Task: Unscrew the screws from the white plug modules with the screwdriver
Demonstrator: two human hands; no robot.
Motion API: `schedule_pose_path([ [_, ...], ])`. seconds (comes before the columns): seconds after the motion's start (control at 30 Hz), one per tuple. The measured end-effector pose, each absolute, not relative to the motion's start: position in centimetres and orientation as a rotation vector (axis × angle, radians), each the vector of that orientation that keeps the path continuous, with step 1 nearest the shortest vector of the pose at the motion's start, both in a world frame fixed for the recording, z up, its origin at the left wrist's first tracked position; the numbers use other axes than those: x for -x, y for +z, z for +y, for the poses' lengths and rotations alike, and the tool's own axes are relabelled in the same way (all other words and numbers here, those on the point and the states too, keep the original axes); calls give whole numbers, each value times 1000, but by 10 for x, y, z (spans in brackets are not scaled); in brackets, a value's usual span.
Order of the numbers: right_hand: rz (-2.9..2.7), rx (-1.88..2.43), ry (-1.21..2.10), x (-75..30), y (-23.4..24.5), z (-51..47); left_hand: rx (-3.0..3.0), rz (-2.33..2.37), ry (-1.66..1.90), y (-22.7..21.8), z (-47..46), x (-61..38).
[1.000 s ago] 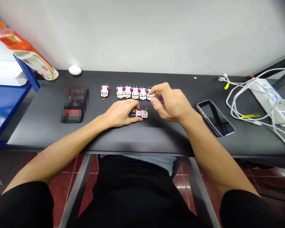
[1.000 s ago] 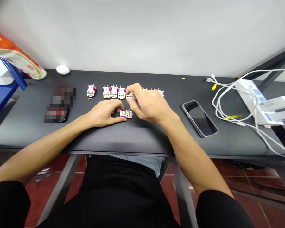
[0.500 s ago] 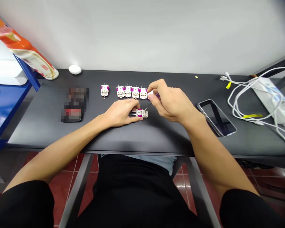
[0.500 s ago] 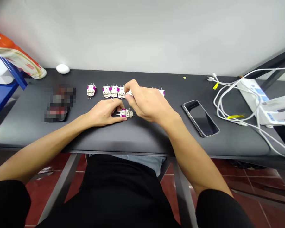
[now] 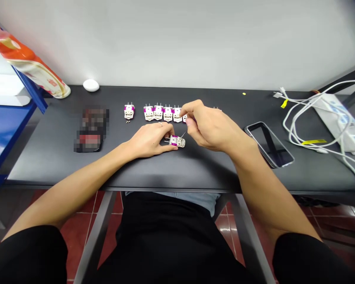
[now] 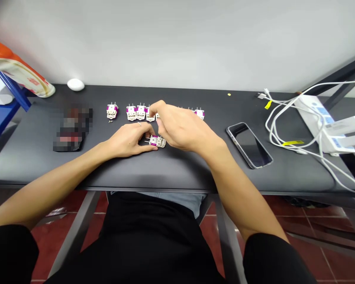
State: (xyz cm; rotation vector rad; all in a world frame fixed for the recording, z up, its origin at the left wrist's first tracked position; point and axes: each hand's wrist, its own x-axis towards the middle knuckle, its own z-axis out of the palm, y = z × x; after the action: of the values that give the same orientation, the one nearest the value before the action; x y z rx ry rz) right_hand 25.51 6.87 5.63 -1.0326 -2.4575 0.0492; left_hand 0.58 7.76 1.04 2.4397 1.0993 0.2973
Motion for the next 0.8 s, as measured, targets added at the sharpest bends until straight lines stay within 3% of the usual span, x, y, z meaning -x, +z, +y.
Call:
schedule_pose_path([
  [0.27, -2498, 945, -90, -259, 54, 71, -2437, 1071, 332, 8, 78, -5],
  [0.57, -2503, 859, 18, -261, 60, 70, -2429, 1093, 310, 9, 78, -5],
  [0.8, -2482, 1113, 2, -258, 64, 67, -2422, 1089, 314, 11, 78, -6],
])
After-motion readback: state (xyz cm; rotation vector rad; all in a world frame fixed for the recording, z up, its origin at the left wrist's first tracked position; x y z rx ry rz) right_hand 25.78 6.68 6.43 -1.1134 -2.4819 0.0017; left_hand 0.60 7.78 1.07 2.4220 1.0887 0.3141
